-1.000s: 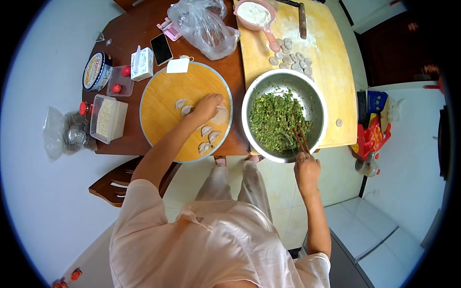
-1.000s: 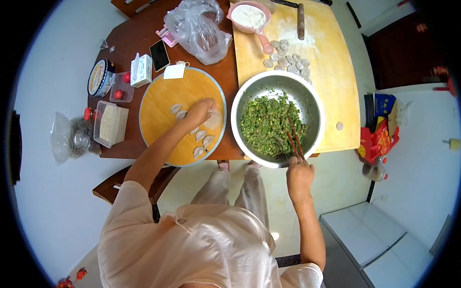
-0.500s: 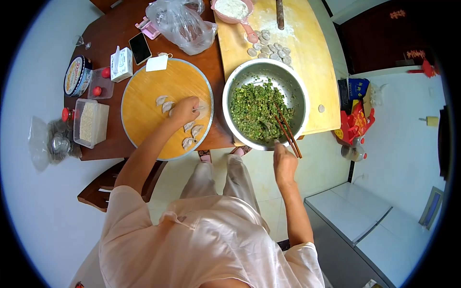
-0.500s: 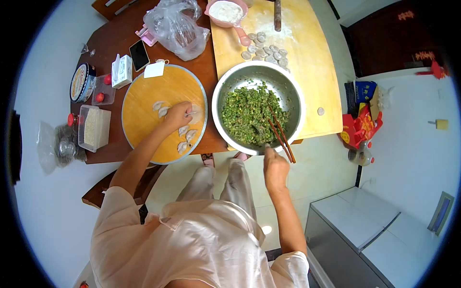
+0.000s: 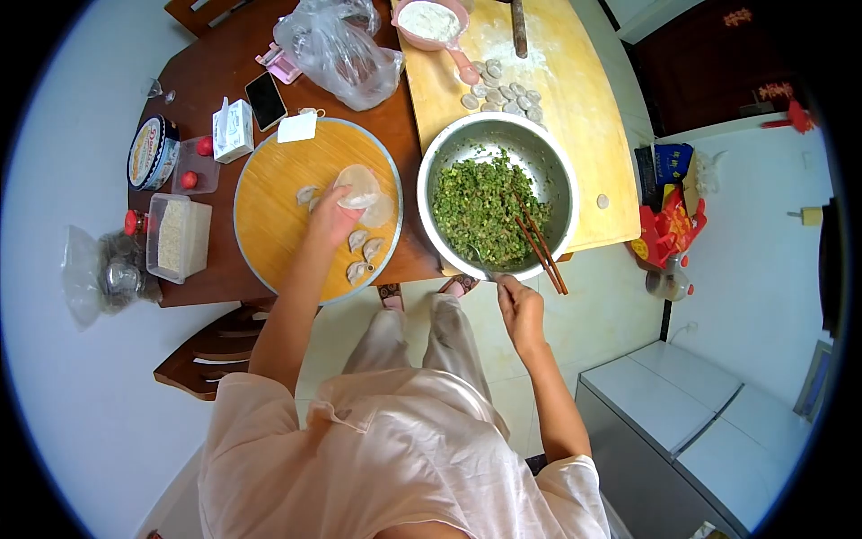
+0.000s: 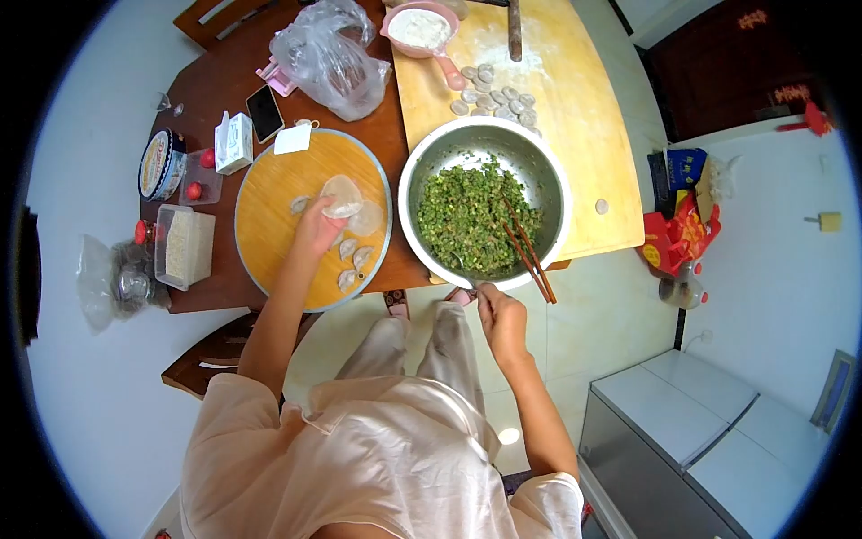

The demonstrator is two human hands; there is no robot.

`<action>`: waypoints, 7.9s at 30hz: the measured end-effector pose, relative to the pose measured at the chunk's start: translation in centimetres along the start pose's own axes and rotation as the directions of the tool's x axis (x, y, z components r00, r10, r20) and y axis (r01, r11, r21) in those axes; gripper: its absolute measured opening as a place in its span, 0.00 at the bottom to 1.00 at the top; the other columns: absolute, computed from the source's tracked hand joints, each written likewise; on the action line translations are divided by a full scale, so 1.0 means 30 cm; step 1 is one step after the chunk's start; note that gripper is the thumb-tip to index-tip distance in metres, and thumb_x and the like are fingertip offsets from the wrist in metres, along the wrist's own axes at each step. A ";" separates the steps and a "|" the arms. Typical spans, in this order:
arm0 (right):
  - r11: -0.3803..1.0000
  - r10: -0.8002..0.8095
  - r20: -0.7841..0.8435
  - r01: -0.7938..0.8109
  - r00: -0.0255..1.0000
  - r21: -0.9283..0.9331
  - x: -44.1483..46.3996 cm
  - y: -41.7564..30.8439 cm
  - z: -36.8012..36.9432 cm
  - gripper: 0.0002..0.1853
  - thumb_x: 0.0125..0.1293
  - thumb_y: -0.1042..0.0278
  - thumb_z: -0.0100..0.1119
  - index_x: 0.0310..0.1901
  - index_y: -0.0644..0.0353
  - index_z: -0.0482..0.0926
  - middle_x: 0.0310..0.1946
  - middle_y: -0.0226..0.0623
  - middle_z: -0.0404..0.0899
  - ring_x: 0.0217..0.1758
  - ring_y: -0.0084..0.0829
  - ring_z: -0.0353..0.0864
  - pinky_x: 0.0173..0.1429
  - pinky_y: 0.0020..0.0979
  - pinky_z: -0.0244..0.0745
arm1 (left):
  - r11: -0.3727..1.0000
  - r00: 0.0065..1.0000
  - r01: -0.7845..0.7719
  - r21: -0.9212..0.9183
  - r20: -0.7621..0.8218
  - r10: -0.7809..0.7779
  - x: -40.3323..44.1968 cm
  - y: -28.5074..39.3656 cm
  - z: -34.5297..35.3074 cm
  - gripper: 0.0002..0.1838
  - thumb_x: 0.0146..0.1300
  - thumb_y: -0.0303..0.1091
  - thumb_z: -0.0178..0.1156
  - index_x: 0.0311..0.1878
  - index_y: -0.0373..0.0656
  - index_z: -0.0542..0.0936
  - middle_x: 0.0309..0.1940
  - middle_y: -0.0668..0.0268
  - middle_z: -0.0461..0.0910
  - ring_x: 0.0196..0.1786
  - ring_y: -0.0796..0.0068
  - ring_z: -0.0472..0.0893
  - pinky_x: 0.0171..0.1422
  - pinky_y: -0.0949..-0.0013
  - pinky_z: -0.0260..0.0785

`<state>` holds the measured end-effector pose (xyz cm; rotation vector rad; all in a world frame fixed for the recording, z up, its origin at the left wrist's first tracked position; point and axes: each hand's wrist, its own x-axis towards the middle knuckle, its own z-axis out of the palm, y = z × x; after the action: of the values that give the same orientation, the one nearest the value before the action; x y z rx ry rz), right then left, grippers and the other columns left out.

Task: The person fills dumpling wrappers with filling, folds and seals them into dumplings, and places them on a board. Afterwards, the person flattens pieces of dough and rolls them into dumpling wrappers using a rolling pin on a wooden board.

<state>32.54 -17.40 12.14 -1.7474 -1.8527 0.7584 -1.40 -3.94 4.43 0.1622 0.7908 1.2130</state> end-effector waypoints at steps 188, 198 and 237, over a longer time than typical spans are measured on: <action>0.578 -0.806 -0.047 0.801 0.591 0.160 0.162 -0.636 -0.328 0.23 0.70 0.63 0.40 0.58 0.68 0.76 0.54 0.57 0.79 0.58 0.50 0.80 0.68 0.49 0.65 | 0.894 0.605 -0.422 0.149 0.781 0.156 -0.602 0.005 0.606 0.29 0.55 0.26 0.73 0.60 0.37 0.73 0.56 0.62 0.77 0.58 0.73 0.77 0.62 0.66 0.71; 0.575 -0.698 -0.256 0.736 0.669 0.357 0.147 -0.623 -0.290 0.25 0.75 0.59 0.37 0.59 0.73 0.74 0.59 0.66 0.72 0.60 0.56 0.77 0.64 0.48 0.70 | 0.297 0.529 -0.841 0.452 0.802 0.278 -0.680 0.031 0.714 0.32 0.59 0.57 0.66 0.51 0.36 0.75 0.43 0.57 0.80 0.42 0.58 0.80 0.47 0.62 0.70; 0.644 -0.698 -0.034 0.648 0.715 0.406 0.160 -0.814 -0.062 0.25 0.73 0.60 0.39 0.60 0.73 0.72 0.53 0.60 0.78 0.50 0.51 0.83 0.56 0.42 0.76 | 0.500 0.762 -0.646 0.576 0.445 0.471 -0.817 0.137 0.541 0.11 0.74 0.31 0.47 0.46 0.34 0.76 0.34 0.59 0.80 0.32 0.69 0.81 0.40 0.69 0.73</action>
<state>15.61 -13.26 29.99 -0.6577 -2.0445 0.8481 2.45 -19.27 29.55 1.2922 1.0037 1.4012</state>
